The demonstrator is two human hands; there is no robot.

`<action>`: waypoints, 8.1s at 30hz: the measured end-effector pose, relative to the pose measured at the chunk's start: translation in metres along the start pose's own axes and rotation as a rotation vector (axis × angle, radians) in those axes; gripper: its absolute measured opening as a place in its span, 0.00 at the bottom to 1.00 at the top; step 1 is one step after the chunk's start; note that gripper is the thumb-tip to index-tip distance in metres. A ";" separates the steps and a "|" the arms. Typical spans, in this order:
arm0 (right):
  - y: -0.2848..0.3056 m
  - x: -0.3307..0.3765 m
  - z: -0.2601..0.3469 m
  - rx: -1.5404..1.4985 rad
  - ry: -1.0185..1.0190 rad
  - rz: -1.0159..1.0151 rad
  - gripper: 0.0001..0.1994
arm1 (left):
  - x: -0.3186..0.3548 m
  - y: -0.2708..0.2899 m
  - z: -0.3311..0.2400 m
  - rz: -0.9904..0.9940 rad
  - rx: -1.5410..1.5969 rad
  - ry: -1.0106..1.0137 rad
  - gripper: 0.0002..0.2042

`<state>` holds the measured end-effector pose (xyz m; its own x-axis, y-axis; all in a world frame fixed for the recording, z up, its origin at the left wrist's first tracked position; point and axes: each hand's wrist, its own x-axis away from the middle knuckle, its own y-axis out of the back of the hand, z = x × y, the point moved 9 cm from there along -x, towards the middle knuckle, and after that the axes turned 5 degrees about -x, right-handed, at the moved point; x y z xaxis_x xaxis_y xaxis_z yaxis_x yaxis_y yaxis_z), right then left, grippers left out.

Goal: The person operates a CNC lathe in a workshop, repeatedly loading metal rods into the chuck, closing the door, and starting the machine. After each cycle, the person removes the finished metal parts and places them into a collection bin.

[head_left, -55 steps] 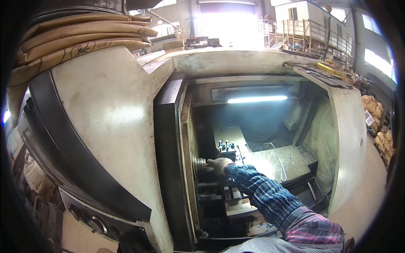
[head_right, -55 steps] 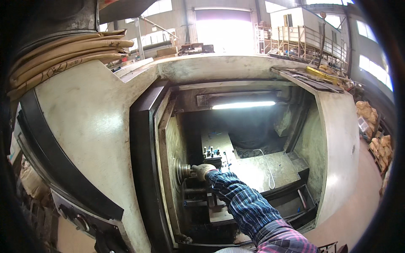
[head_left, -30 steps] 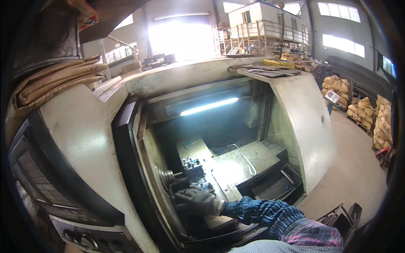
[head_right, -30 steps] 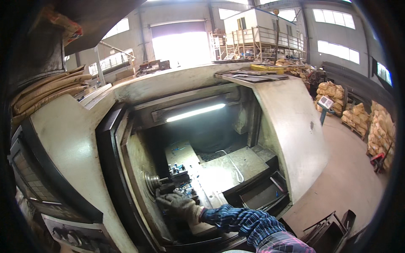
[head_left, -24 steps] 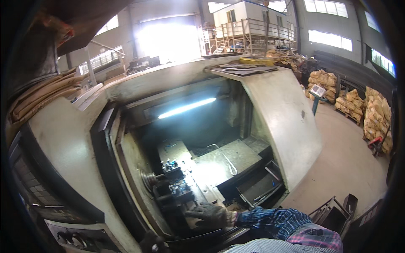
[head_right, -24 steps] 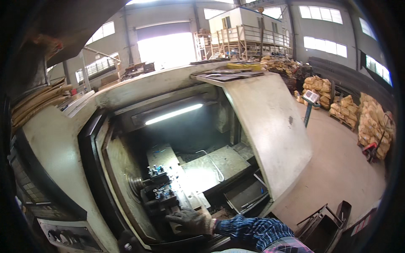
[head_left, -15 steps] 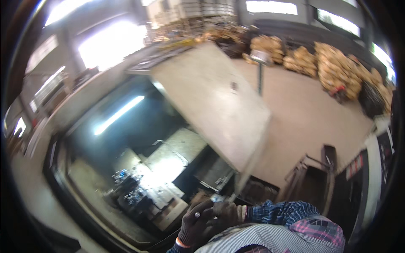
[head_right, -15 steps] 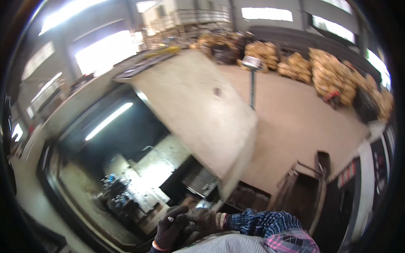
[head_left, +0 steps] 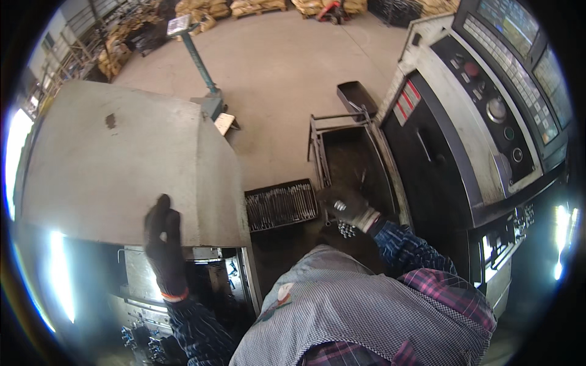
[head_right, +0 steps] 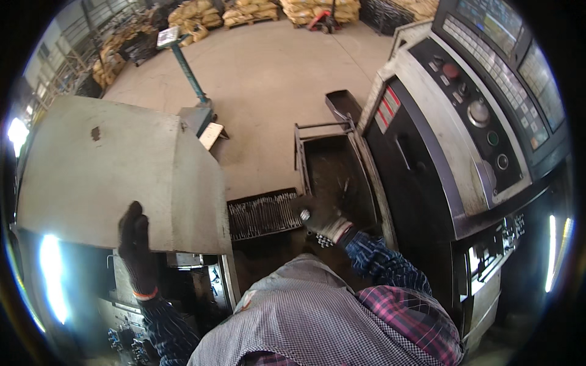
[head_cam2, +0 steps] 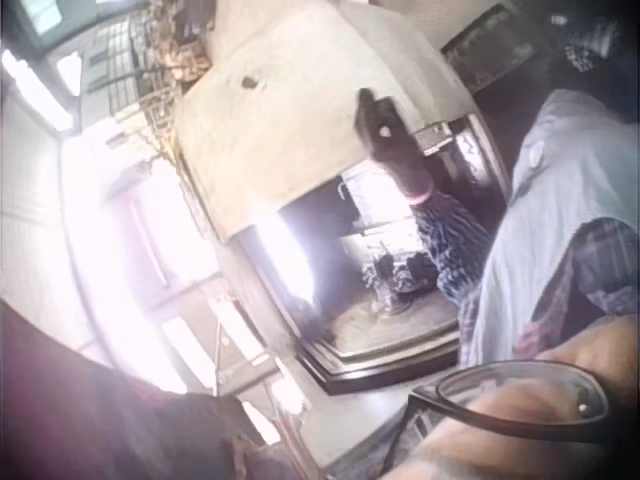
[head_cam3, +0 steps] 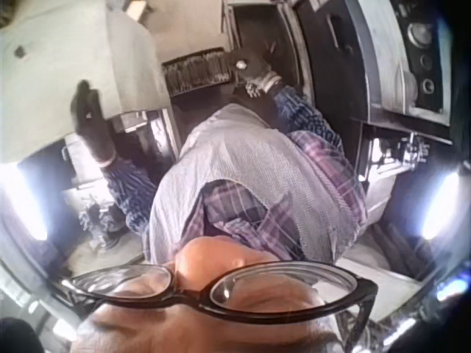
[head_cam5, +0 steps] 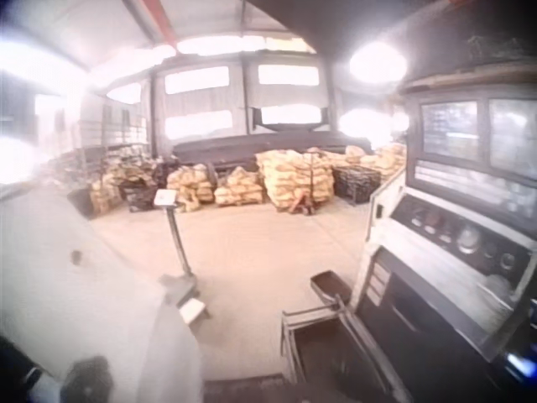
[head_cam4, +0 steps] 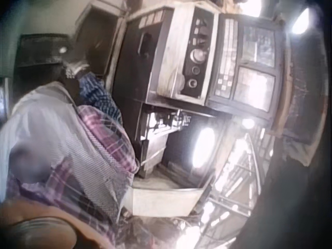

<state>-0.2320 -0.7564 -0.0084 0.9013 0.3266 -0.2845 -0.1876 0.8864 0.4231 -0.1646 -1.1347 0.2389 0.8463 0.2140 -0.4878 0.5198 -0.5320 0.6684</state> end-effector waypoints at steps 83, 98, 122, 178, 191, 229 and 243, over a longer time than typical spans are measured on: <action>0.013 0.136 0.296 -0.051 0.130 -0.107 0.52 | 0.140 -0.097 -0.190 0.708 0.593 -0.637 0.13; 0.123 0.256 0.287 -1.140 0.070 -0.325 0.55 | 0.240 -0.116 -0.348 0.458 0.588 -1.201 0.11; 0.314 0.486 0.253 0.424 -0.490 -0.793 0.56 | 0.435 -0.275 -0.581 1.688 0.945 -0.858 0.16; 0.185 0.725 0.206 -0.113 -0.450 -2.137 0.16 | 0.535 -0.614 -0.879 0.397 -0.443 -1.973 0.18; 0.177 0.728 0.192 -0.157 -0.451 -2.116 0.23 | 0.679 -0.526 -0.900 1.186 -0.003 -2.363 0.18; 0.625 0.627 0.001 0.499 -1.102 -0.887 0.24 | 0.106 -0.281 -0.481 0.422 0.908 -0.206 0.19; 0.633 0.639 0.009 0.865 -1.440 -0.505 0.20 | 0.146 -0.286 -0.588 -0.579 0.138 -0.889 0.12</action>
<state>0.2288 0.0106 0.0859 0.4875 -0.8504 0.1977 0.0065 0.2299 0.9732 -0.1210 -0.4697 0.3070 0.0579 -0.1804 -0.9819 0.7501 -0.6412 0.1620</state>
